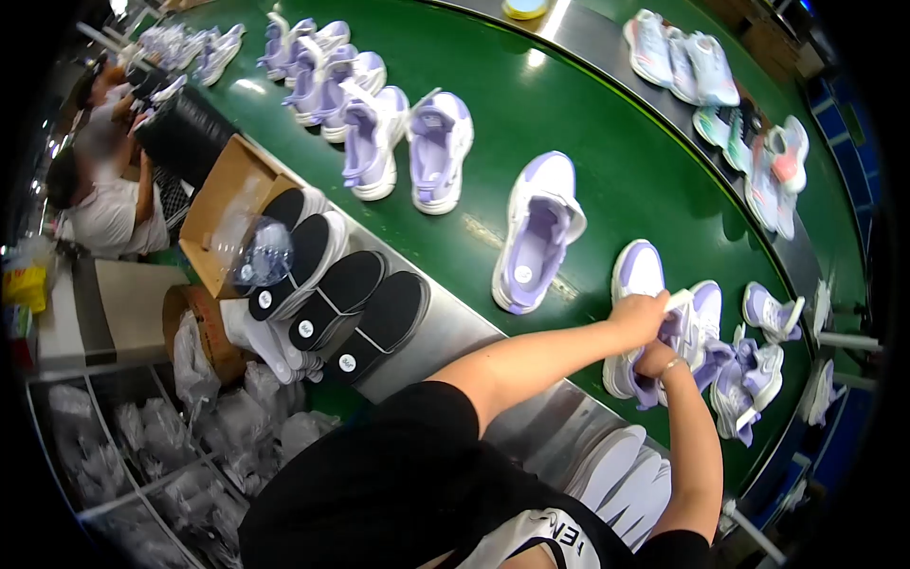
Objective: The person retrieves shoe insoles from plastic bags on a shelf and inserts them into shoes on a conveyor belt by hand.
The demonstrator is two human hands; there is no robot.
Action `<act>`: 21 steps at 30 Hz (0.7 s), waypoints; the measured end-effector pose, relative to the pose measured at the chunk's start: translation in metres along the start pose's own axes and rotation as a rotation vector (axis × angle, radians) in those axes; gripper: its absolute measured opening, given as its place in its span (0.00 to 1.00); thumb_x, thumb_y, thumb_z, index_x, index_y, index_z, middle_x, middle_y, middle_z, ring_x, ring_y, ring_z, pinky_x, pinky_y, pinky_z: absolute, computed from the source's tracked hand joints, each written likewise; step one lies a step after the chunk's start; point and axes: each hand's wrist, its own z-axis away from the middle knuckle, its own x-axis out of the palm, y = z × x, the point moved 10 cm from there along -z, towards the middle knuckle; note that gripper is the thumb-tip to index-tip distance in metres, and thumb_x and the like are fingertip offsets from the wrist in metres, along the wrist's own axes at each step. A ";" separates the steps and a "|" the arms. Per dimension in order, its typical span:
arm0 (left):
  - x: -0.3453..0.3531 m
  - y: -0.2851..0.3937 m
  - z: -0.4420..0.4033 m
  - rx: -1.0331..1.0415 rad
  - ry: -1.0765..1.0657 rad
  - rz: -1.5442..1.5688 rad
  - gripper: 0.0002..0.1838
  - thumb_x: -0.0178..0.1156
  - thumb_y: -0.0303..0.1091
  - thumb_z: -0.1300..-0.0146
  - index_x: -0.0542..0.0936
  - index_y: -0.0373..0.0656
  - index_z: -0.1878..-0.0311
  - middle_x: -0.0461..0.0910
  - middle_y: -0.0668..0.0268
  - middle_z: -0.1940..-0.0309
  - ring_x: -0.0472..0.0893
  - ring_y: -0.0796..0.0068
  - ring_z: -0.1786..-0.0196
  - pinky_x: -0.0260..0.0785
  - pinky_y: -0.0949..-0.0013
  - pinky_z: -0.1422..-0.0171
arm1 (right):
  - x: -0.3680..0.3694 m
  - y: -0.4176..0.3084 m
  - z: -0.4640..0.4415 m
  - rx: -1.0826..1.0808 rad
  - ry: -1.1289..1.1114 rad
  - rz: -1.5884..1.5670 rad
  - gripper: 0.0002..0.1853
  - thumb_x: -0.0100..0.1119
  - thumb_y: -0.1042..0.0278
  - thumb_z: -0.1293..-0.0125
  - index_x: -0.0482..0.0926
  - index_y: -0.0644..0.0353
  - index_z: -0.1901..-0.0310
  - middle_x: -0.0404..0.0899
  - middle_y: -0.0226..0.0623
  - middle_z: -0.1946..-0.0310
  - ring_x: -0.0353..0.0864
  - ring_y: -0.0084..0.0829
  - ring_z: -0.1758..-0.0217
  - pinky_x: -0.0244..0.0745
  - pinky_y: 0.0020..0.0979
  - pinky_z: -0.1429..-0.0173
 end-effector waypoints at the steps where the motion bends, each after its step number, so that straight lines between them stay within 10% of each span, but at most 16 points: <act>1: -0.003 -0.002 0.000 -0.010 -0.010 -0.014 0.12 0.52 0.34 0.49 0.67 0.39 0.63 0.74 0.53 0.80 0.75 0.53 0.74 0.66 0.54 0.72 | -0.007 -0.005 0.002 0.050 0.063 0.026 0.26 0.53 0.76 0.62 0.70 0.58 0.54 0.69 0.49 0.53 0.68 0.41 0.49 0.65 0.32 0.47; 5: 0.002 -0.007 0.002 -0.043 -0.061 -0.055 0.13 0.50 0.39 0.45 0.68 0.44 0.59 0.75 0.55 0.80 0.76 0.54 0.76 0.67 0.56 0.74 | -0.016 -0.001 0.010 0.152 0.493 0.129 0.13 0.50 0.76 0.57 0.76 0.55 0.66 0.76 0.44 0.65 0.75 0.40 0.59 0.69 0.35 0.53; 12: -0.025 -0.002 0.003 0.033 0.034 -0.022 0.11 0.50 0.38 0.45 0.66 0.41 0.65 0.74 0.52 0.82 0.74 0.49 0.77 0.64 0.52 0.74 | -0.007 -0.021 0.014 0.115 0.219 0.296 0.10 0.49 0.67 0.54 0.78 0.61 0.73 0.78 0.44 0.72 0.78 0.38 0.65 0.72 0.32 0.62; 17: -0.025 -0.005 0.006 -0.002 0.050 -0.046 0.11 0.50 0.37 0.45 0.66 0.40 0.64 0.73 0.51 0.82 0.74 0.50 0.76 0.64 0.52 0.73 | -0.009 -0.041 0.074 0.211 -0.050 0.060 0.15 0.46 0.70 0.54 0.77 0.60 0.64 0.76 0.44 0.62 0.74 0.39 0.55 0.39 0.54 0.40; 21: -0.023 0.001 0.008 -0.020 0.065 -0.085 0.11 0.50 0.37 0.45 0.66 0.40 0.63 0.74 0.50 0.81 0.74 0.49 0.75 0.64 0.52 0.71 | 0.020 -0.022 0.048 0.143 -0.005 0.097 0.15 0.48 0.65 0.51 0.76 0.60 0.61 0.76 0.43 0.63 0.73 0.39 0.54 0.38 0.56 0.40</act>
